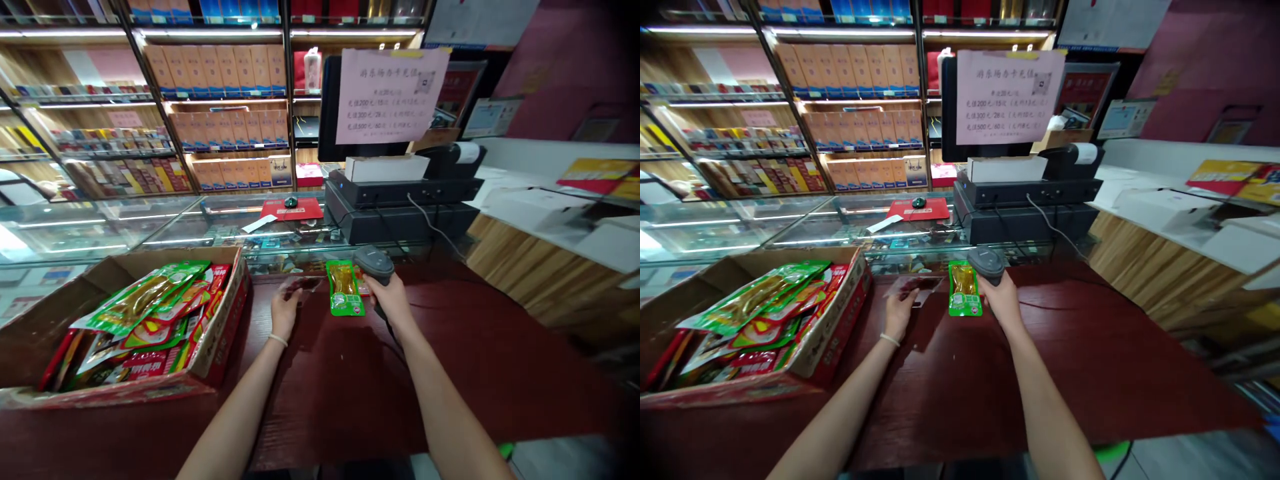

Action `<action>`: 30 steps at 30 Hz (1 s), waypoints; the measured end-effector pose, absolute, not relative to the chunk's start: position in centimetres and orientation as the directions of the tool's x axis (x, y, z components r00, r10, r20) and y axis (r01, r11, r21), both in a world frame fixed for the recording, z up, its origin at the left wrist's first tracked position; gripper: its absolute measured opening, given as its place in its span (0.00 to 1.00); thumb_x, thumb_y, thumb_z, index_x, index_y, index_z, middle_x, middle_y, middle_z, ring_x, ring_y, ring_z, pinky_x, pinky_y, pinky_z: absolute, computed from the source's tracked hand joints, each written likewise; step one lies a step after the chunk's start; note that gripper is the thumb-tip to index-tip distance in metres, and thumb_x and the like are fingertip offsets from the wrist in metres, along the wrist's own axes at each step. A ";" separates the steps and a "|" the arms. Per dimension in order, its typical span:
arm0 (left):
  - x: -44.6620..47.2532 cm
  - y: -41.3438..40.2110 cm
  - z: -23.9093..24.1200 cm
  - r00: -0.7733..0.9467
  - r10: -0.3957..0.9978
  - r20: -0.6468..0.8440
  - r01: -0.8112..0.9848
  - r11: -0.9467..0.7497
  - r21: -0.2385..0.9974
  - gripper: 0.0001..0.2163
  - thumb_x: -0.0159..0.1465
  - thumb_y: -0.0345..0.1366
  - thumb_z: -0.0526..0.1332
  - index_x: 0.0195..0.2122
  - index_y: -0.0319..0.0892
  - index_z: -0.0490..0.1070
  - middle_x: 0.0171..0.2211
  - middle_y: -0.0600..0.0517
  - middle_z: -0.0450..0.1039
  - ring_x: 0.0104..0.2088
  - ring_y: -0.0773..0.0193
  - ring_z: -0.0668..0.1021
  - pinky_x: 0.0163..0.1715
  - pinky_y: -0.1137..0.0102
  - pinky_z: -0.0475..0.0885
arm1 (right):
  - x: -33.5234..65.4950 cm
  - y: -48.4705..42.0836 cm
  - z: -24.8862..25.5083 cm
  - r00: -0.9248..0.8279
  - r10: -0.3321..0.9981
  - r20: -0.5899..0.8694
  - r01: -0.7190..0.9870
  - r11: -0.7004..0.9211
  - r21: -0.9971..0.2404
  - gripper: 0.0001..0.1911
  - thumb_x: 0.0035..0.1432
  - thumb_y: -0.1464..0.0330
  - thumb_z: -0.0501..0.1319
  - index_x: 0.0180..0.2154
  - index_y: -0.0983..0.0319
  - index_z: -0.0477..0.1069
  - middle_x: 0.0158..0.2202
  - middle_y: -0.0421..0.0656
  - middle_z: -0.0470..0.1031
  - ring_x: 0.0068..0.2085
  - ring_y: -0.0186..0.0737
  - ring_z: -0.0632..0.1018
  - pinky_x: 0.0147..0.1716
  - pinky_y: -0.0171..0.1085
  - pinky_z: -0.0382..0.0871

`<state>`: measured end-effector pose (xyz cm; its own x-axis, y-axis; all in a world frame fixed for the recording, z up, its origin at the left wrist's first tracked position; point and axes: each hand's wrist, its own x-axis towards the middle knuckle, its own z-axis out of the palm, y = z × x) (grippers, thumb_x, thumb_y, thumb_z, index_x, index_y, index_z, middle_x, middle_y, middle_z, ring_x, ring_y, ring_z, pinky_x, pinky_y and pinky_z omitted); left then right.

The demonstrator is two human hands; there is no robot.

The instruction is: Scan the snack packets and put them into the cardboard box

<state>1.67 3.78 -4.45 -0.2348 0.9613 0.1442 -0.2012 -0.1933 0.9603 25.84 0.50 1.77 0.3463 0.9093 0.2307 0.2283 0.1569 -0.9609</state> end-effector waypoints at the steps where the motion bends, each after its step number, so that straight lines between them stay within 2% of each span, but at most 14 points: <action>1: 2.0 4.0 -4.3 -0.211 0.958 0.192 -0.131 -0.222 0.966 0.06 0.53 0.30 0.68 0.33 0.41 0.79 0.34 0.50 0.79 0.41 0.59 0.79 0.50 0.65 0.71 | 26.3 0.5 1.9 0.364 0.903 0.229 0.210 0.160 -0.965 0.17 0.51 0.54 0.66 0.32 0.58 0.66 0.16 0.33 0.66 0.14 0.33 0.66 0.14 0.33 0.58; 3: 3.0 4.8 -3.9 -0.138 0.945 0.295 -0.035 -0.303 0.952 0.09 0.54 0.26 0.65 0.34 0.44 0.80 0.37 0.50 0.79 0.43 0.59 0.77 0.54 0.65 0.68 | 26.9 0.6 2.2 0.394 0.889 0.233 0.187 0.170 -0.967 0.18 0.50 0.53 0.67 0.31 0.59 0.66 0.16 0.33 0.66 0.14 0.33 0.66 0.14 0.33 0.59; 5: 4.2 5.6 -3.6 -0.029 0.944 0.329 -0.019 -0.330 0.944 0.14 0.52 0.22 0.64 0.34 0.47 0.80 0.40 0.50 0.79 0.47 0.58 0.76 0.58 0.63 0.64 | 27.2 0.6 2.3 0.409 0.886 0.218 0.161 0.165 -0.973 0.18 0.50 0.53 0.67 0.30 0.58 0.65 0.16 0.33 0.67 0.14 0.33 0.66 0.15 0.33 0.59; 9: 6.6 7.3 -4.2 0.159 0.967 0.201 -0.085 -0.190 0.978 0.18 0.47 0.15 0.63 0.28 0.48 0.80 0.38 0.49 0.80 0.46 0.56 0.78 0.64 0.59 0.57 | 27.2 0.6 2.2 0.430 0.883 0.190 0.142 0.141 -0.980 0.18 0.50 0.53 0.67 0.32 0.59 0.67 0.15 0.33 0.66 0.14 0.33 0.66 0.14 0.33 0.59; 13: 7.2 8.0 -5.3 0.201 0.953 0.227 -0.001 -0.231 0.973 0.21 0.46 0.13 0.60 0.28 0.49 0.80 0.39 0.52 0.81 0.50 0.54 0.78 0.67 0.54 0.47 | 26.9 0.7 1.8 0.397 0.893 0.213 0.175 0.155 -0.972 0.18 0.50 0.53 0.67 0.33 0.59 0.69 0.16 0.34 0.69 0.15 0.33 0.68 0.15 0.33 0.61; 15: 7.0 7.8 -5.5 0.187 0.949 0.252 -0.015 -0.254 0.967 0.20 0.46 0.14 0.61 0.28 0.50 0.79 0.40 0.52 0.81 0.52 0.53 0.76 0.67 0.54 0.49 | 26.6 0.8 1.6 0.373 0.900 0.226 0.197 0.161 -0.967 0.18 0.50 0.53 0.67 0.34 0.60 0.69 0.17 0.34 0.69 0.15 0.34 0.68 0.15 0.33 0.62; 20: 6.5 6.2 -4.5 0.090 0.969 0.229 -0.063 -0.224 0.972 0.17 0.50 0.19 0.64 0.34 0.47 0.80 0.41 0.48 0.80 0.48 0.56 0.77 0.62 0.60 0.60 | 25.7 0.6 1.4 0.331 0.912 0.241 0.233 0.168 -0.958 0.18 0.51 0.53 0.66 0.36 0.60 0.71 0.18 0.35 0.70 0.16 0.34 0.69 0.16 0.33 0.62; 25: 5.5 3.8 -2.6 -0.022 0.981 0.191 -0.220 -0.191 0.957 0.14 0.55 0.24 0.66 0.42 0.45 0.77 0.37 0.48 0.79 0.41 0.61 0.79 0.54 0.66 0.67 | 24.6 -0.2 2.3 0.266 0.928 0.262 0.247 0.197 -0.949 0.18 0.51 0.53 0.66 0.25 0.60 0.68 0.15 0.36 0.67 0.16 0.34 0.67 0.18 0.34 0.61; 27: 4.7 2.5 -1.3 -0.058 0.971 0.230 -0.186 -0.237 0.954 0.13 0.57 0.28 0.66 0.44 0.45 0.76 0.35 0.50 0.78 0.39 0.62 0.78 0.51 0.67 0.68 | 24.1 -0.6 2.6 0.253 0.931 0.262 0.271 0.192 -0.943 0.19 0.51 0.53 0.66 0.21 0.60 0.66 0.13 0.37 0.65 0.16 0.34 0.66 0.18 0.34 0.61; 30: 2.6 0.4 1.7 -0.103 0.940 0.326 -0.080 -0.335 0.939 0.10 0.61 0.33 0.64 0.45 0.45 0.74 0.36 0.49 0.77 0.39 0.61 0.78 0.47 0.68 0.70 | 23.3 -0.9 2.6 0.275 0.928 0.254 0.312 0.164 -0.936 0.19 0.48 0.54 0.67 0.21 0.61 0.68 0.13 0.39 0.68 0.16 0.36 0.68 0.16 0.35 0.62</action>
<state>2.64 0.38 1.65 -0.1033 0.9397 0.3260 -0.0800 -0.3346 0.9390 23.32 -0.95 2.64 0.2746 0.9275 0.2536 0.3115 0.1638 -0.9360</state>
